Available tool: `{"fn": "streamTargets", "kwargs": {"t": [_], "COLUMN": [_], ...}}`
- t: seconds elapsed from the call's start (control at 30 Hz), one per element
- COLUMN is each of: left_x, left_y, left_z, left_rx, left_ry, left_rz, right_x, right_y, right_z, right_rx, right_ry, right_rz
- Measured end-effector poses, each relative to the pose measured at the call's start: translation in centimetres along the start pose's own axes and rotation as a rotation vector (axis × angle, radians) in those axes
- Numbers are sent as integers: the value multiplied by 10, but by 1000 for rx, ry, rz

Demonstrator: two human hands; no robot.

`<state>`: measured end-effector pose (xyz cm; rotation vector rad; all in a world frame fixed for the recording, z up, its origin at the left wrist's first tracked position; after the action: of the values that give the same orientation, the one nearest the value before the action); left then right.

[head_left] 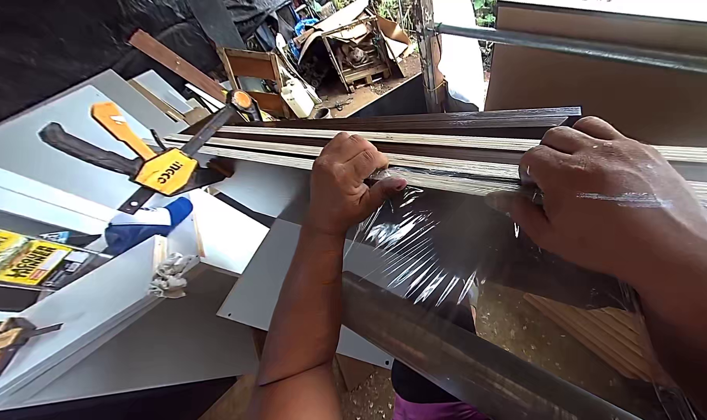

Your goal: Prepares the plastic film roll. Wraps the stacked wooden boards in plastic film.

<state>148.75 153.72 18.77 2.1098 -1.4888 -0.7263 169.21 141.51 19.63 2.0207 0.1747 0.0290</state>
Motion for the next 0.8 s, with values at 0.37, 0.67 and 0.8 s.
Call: {"fn": "streamTargets", "kwargs": {"t": [0.37, 0.67, 0.8], "left_x": [-9, -12, 36], "left_y": [-7, -6, -1], "left_z": [-3, -2, -37], "left_rx": [-63, -29, -377], "left_ry": [160, 159, 546], "left_rz": [24, 46, -33], "right_x": [-1, 0, -1], "right_y": [-1, 4, 6], "right_z": [-3, -3, -3], "right_rx": [-29, 2, -2], "right_ry": [-34, -58, -68], "right_rz": [11, -22, -28]}}
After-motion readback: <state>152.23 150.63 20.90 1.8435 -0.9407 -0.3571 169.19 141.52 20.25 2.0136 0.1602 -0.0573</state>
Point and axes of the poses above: each hand's wrist, its own z-axis away from the middle knuckle, its own y-axis out of the back of the hand, x = y × z, the point moved 8 cm from there along -z, towards the middle knuckle, and after that the axes turned 5 degrees about -y, right-handed, at the moved point
